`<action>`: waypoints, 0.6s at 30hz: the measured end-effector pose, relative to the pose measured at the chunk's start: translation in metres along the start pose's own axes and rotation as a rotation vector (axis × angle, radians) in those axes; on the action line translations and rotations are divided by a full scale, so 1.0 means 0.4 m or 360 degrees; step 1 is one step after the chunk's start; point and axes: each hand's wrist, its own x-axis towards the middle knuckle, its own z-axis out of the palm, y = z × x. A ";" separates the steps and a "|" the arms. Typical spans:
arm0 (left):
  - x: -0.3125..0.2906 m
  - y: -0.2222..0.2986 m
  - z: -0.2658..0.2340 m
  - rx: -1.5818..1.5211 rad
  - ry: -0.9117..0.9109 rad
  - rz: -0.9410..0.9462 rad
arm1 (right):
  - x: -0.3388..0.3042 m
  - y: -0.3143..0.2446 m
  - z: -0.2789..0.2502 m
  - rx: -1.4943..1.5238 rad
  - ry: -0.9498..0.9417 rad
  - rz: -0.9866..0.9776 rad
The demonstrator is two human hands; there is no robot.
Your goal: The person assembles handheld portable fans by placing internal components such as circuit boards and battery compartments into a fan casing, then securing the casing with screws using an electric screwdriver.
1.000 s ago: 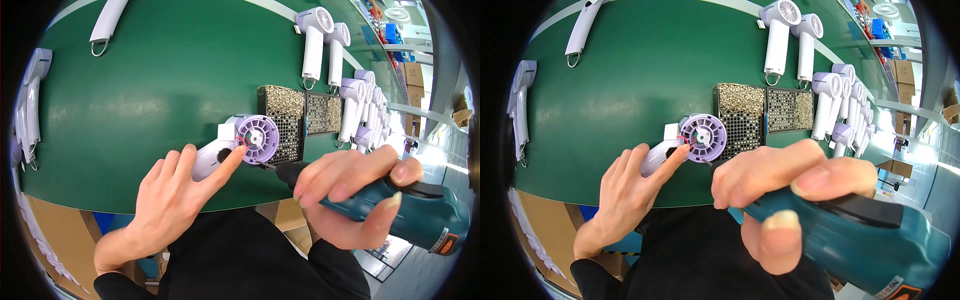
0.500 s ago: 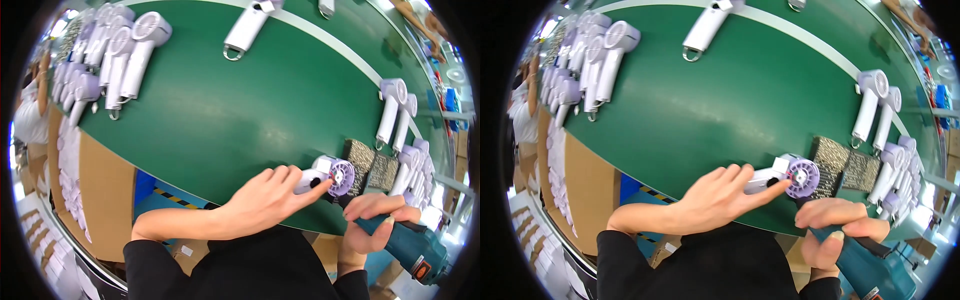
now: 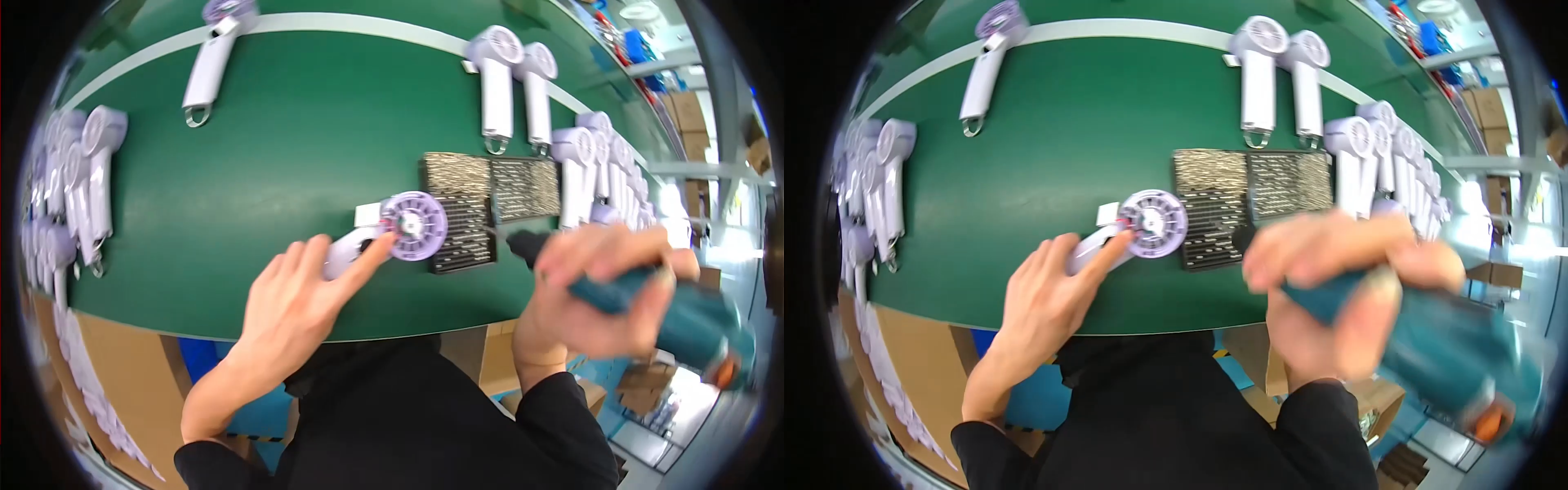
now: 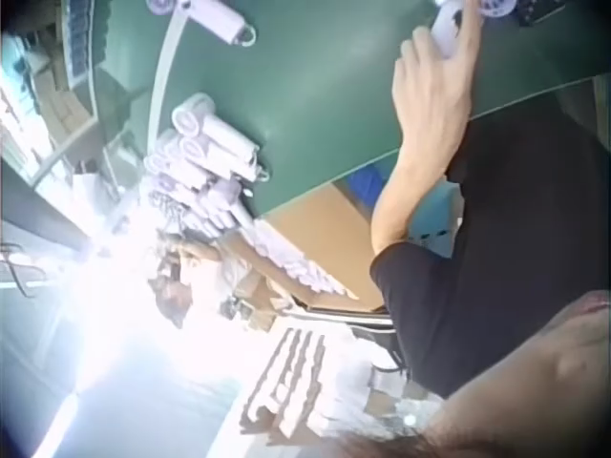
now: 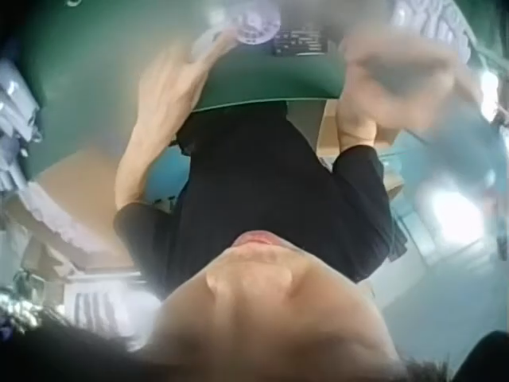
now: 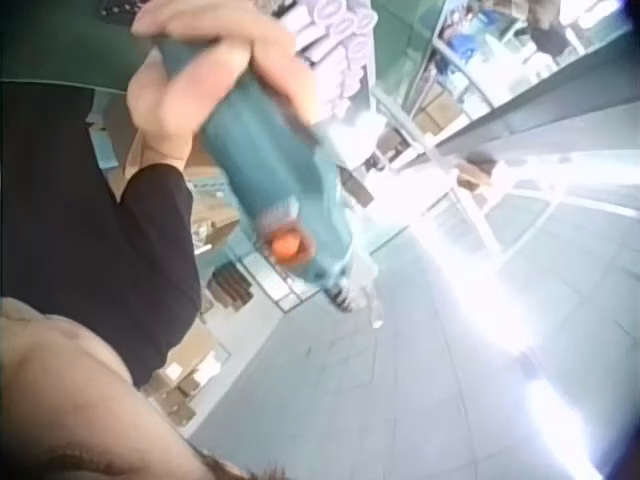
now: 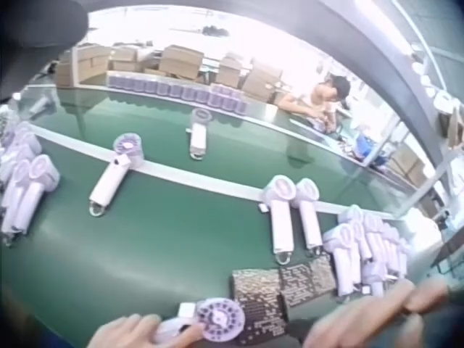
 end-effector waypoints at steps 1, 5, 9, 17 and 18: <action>-0.004 -0.005 0.006 0.0006 -0.0012 -0.0025 | 0.006 0.041 0.009 -0.0167 0.0194 0.0000; -0.002 -0.005 0.015 -0.0040 -0.0043 -0.0077 | -0.015 0.119 -0.041 -0.0462 0.0354 0.0057; 0.013 0.005 0.000 -0.0093 -0.0048 -0.0125 | -0.026 0.143 -0.064 -0.0519 0.0394 0.0008; 0.051 0.020 -0.026 0.0046 -0.0375 -0.0033 | -0.025 0.168 -0.077 -0.0423 0.0404 0.0097; 0.054 0.023 -0.030 0.0075 -0.0444 -0.0050 | -0.025 0.169 -0.076 -0.0428 0.0410 0.0102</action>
